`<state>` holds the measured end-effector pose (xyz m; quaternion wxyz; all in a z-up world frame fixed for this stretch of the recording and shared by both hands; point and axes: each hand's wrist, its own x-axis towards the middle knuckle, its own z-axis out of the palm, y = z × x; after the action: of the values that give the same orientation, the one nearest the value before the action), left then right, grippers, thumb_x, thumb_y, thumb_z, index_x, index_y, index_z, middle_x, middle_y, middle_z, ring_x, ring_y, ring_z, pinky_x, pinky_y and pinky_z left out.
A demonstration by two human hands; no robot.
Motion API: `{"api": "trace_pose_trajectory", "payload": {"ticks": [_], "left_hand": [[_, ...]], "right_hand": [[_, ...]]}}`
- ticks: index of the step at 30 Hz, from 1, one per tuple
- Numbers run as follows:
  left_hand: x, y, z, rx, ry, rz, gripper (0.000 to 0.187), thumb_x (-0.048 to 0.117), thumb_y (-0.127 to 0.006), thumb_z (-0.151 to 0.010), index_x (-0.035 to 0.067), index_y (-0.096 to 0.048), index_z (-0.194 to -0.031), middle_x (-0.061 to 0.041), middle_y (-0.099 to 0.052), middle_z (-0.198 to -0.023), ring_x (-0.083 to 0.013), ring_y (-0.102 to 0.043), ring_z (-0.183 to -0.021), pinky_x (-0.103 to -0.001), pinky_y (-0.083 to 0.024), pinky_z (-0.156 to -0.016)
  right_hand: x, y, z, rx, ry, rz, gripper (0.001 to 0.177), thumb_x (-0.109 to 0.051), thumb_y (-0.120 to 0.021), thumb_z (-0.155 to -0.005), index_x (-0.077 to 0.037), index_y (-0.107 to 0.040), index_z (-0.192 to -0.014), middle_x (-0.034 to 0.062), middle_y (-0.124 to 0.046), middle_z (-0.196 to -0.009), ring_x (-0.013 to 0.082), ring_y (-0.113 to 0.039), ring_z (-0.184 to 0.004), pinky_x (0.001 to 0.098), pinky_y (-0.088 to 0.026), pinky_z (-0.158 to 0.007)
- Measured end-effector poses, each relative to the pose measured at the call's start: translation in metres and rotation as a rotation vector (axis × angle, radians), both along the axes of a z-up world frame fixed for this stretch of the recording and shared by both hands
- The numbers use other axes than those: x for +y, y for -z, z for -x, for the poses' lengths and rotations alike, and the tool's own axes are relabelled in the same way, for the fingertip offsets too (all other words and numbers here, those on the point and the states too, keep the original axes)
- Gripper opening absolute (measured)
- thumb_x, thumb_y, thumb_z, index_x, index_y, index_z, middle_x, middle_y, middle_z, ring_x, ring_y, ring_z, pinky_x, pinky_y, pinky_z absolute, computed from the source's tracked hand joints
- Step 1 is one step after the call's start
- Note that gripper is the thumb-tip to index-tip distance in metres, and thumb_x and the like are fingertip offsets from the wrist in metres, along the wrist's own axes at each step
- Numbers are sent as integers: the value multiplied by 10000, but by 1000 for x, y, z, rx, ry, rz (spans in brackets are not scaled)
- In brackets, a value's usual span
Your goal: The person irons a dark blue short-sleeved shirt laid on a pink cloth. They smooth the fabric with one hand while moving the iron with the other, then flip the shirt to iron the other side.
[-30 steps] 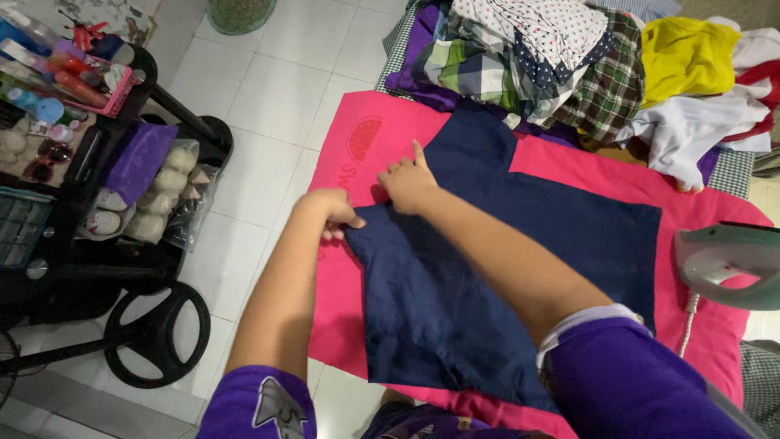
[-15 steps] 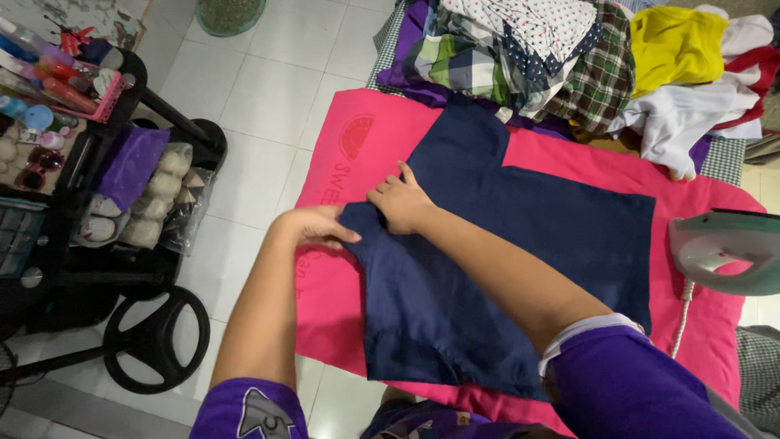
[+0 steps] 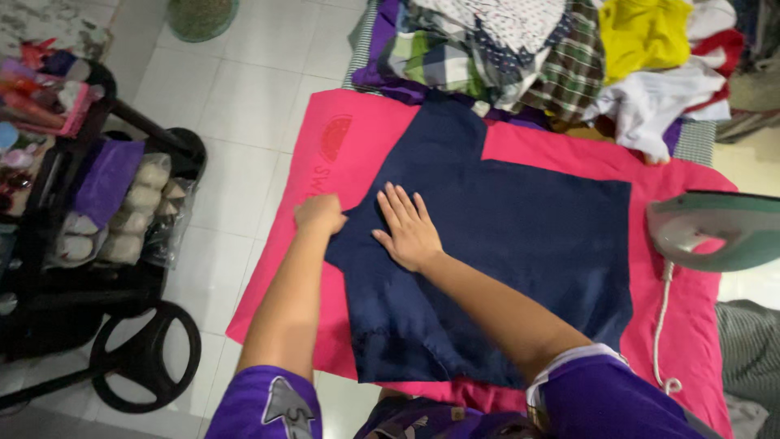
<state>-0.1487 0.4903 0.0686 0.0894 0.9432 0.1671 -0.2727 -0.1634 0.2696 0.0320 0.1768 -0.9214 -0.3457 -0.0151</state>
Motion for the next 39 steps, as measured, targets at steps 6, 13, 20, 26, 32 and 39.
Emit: {"api": "trace_pose_trajectory", "payload": {"ticks": [6,13,20,26,32,39], "left_hand": [[-14,19,-3,-154,30,-194,398,198,-659,-878,90,-662,-1260,-133,-626,-1333,-328,-540,-1289,-534,-405,-1037],[-125,40,-16,-687,425,3,520,131,-646,-845,70,-570,-1356,-148,-490,-1465,-346,-423,-1404,-513,-364,-1120],[-195,72,-46,-593,435,184,698,332,-619,-942,94,-375,-1552,-117,-294,-1654,-345,-207,-1544,-592,-173,-1225],[-211,60,-71,-418,411,137,700,493,-494,-982,253,-271,-1601,-70,-170,-1693,-335,-77,-1562,-790,-43,-1122],[-212,78,-63,-513,411,90,699,545,-429,-1018,282,-222,-1632,-39,-113,-1723,-325,-29,-1592,-798,10,-1137],[-247,91,-54,-628,414,88,764,510,-432,-1011,115,-224,-1630,-171,-97,-1710,-374,-33,-1577,-702,-7,-1186]], "right_hand": [[-80,10,10,33,155,192,692,-548,-425,-1011,-199,-321,-1600,129,-225,-1680,318,-195,-1553,552,-135,-1233],[-111,24,-14,57,334,144,652,-552,-417,-1016,-277,-329,-1601,123,-221,-1691,334,-183,-1557,575,-126,-1232],[-138,18,-87,172,484,208,663,-551,-434,-992,-300,-319,-1595,117,-184,-1682,339,-171,-1540,593,-143,-1204],[-171,28,-60,-8,452,130,682,-536,-473,-1012,-220,-351,-1604,109,-250,-1693,320,-252,-1557,566,-200,-1242],[-266,37,-58,21,625,244,702,-577,-417,-1005,-236,-319,-1610,138,-230,-1684,348,-225,-1539,538,-175,-1228],[-325,52,-63,-3,812,230,705,-564,-381,-1034,-183,-313,-1623,197,-236,-1679,382,-231,-1540,562,-178,-1224]]}}
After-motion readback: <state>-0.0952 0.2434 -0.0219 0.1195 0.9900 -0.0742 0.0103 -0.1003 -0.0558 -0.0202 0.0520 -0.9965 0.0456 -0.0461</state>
